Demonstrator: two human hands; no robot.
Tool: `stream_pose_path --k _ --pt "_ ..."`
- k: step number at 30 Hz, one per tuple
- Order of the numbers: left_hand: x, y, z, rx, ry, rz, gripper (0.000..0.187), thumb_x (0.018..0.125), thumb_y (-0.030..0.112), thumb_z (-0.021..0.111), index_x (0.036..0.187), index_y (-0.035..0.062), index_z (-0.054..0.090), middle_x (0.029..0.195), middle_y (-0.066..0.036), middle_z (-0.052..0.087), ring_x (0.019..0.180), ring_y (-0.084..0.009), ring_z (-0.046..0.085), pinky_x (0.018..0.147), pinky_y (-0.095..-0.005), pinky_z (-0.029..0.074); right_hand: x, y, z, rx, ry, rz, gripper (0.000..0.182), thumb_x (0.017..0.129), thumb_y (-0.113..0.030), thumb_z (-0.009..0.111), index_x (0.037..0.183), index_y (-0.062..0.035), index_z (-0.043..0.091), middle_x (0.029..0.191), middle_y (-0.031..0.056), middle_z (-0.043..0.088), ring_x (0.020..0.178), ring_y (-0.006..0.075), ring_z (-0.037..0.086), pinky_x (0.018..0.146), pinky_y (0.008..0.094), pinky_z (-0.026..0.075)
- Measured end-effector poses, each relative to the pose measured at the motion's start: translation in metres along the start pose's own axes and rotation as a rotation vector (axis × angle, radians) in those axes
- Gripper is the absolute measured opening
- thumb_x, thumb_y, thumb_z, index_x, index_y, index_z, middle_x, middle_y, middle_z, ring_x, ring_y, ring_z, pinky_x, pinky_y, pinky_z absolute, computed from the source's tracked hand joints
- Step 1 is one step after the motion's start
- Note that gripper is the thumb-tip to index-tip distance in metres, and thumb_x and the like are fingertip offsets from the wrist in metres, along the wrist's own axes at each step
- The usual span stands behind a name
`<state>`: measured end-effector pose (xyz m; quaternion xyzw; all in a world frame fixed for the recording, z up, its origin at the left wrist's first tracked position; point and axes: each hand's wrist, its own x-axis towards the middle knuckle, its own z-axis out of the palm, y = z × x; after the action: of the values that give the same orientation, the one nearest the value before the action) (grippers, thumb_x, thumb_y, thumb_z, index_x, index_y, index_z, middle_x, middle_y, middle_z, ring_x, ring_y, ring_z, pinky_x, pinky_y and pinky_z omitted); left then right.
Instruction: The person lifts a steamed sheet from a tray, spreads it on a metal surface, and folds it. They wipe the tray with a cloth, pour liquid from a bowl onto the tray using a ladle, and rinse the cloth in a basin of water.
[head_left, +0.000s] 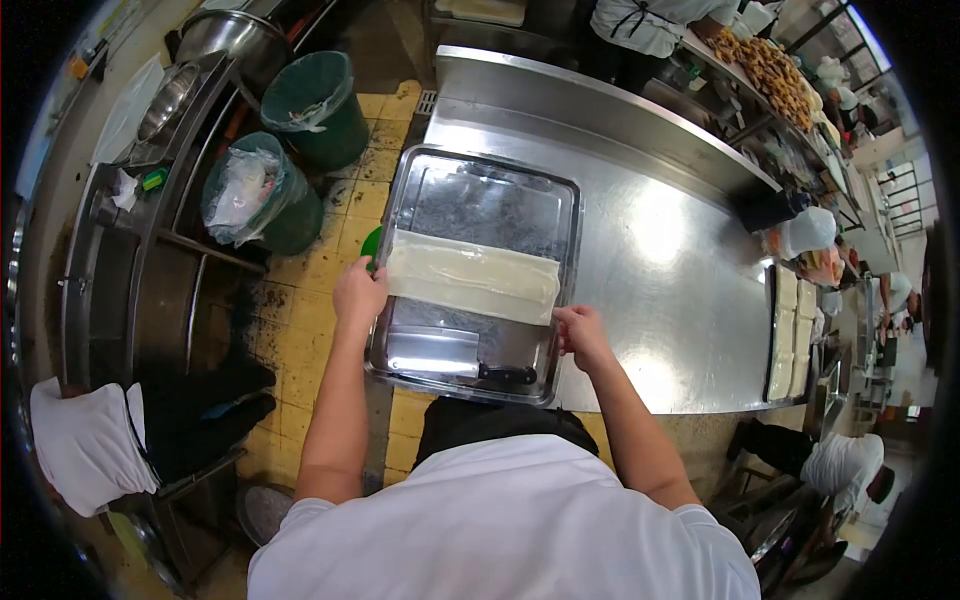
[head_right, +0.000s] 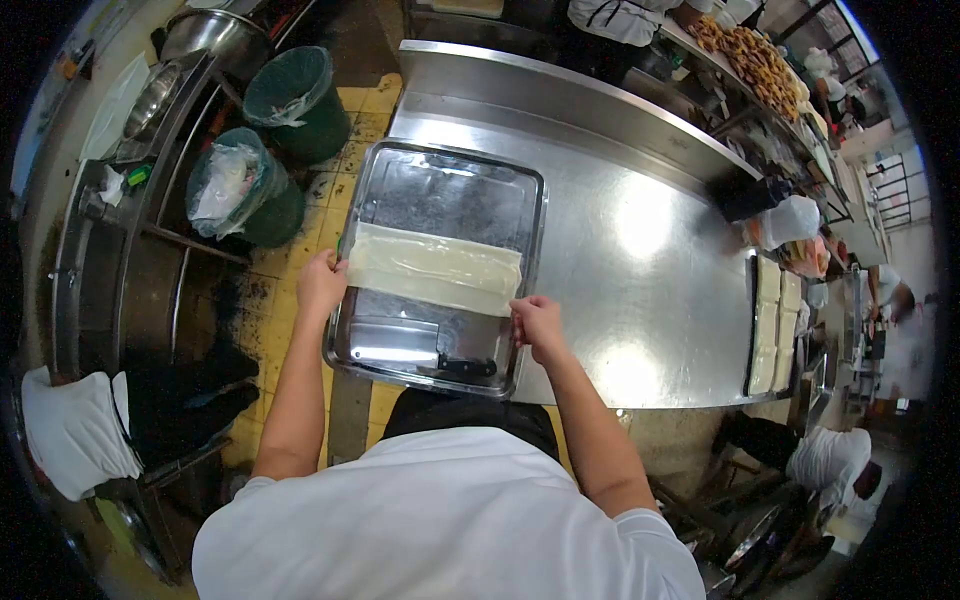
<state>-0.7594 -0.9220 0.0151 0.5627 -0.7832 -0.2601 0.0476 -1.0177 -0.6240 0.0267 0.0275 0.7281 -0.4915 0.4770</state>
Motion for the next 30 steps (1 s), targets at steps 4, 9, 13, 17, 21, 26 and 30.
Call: stream_pose_path --k 4,9,13,17,21,26,30 --pt "-0.002 -0.001 0.000 0.011 0.050 0.013 0.040 0.090 0.026 0.070 0.124 0.0045 0.067 0.116 -0.017 0.069 0.106 -0.0365 0.066 0.090 -0.0472 0.053 -0.014 -0.009 -0.004 -0.113 0.005 0.008 0.032 0.090 -0.014 0.068 0.117 0.0038 0.062 0.067 0.0065 0.060 0.047 0.0148 0.055 0.040 0.0317 0.045" --pt "-0.020 0.016 -0.005 -0.030 0.150 0.139 0.037 0.090 0.022 0.069 0.123 0.0052 0.067 0.111 -0.017 0.068 0.104 -0.0373 0.065 0.088 -0.0474 0.053 -0.025 0.005 0.006 -0.191 -0.078 -0.035 0.044 0.092 -0.014 0.067 0.131 0.0042 0.057 0.071 0.0080 0.062 0.047 0.0157 0.056 0.040 0.0328 0.047" --pt "-0.044 0.039 0.006 -0.107 0.098 0.254 0.035 0.091 0.021 0.070 0.122 0.0061 0.067 0.109 -0.017 0.068 0.103 -0.0373 0.065 0.088 -0.0470 0.053 -0.018 0.019 0.008 0.052 -0.149 0.025 0.035 0.094 -0.014 0.066 0.126 -0.0006 0.058 0.071 0.0066 0.060 0.048 0.0160 0.056 0.044 0.0339 0.050" --pt "-0.072 0.066 0.023 -0.162 0.025 0.327 0.035 0.091 0.022 0.070 0.123 0.0070 0.067 0.109 -0.016 0.069 0.100 -0.0374 0.066 0.087 -0.0470 0.053 -0.016 0.018 -0.003 0.376 -0.111 -0.037 0.024 0.096 -0.012 0.064 0.116 -0.0012 0.057 0.072 0.0051 0.058 0.049 0.0162 0.056 0.044 0.0336 0.051" --pt "-0.108 0.101 0.047 -0.117 -0.154 0.463 0.038 0.094 0.025 0.067 0.128 0.0083 0.066 0.111 -0.017 0.068 0.102 -0.0386 0.067 0.089 -0.0476 0.054 -0.051 0.020 -0.035 0.358 -0.069 -0.159 0.023 0.096 -0.013 0.065 0.114 -0.0016 0.057 0.075 0.0053 0.059 0.053 0.0147 0.057 0.047 0.0328 0.053" --pt "-0.148 0.152 0.094 0.093 -0.351 0.666 0.044 0.098 0.033 0.061 0.136 0.0112 0.061 0.115 -0.020 0.066 0.107 -0.0407 0.066 0.093 -0.0507 0.053 -0.105 0.074 -0.084 0.396 0.053 -0.190 0.027 0.095 -0.013 0.066 0.117 -0.0003 0.057 0.078 0.0064 0.059 0.056 0.0146 0.058 0.049 0.0321 0.053" --pt "-0.163 0.174 0.125 0.288 -0.413 0.716 0.046 0.100 0.036 0.057 0.139 0.0133 0.059 0.116 -0.021 0.066 0.109 -0.0411 0.065 0.093 -0.0520 0.053 -0.152 0.145 -0.117 0.432 0.203 -0.213 0.030 0.094 -0.013 0.067 0.118 0.0010 0.057 0.078 0.0068 0.059 0.057 0.0149 0.058 0.050 0.0317 0.053"
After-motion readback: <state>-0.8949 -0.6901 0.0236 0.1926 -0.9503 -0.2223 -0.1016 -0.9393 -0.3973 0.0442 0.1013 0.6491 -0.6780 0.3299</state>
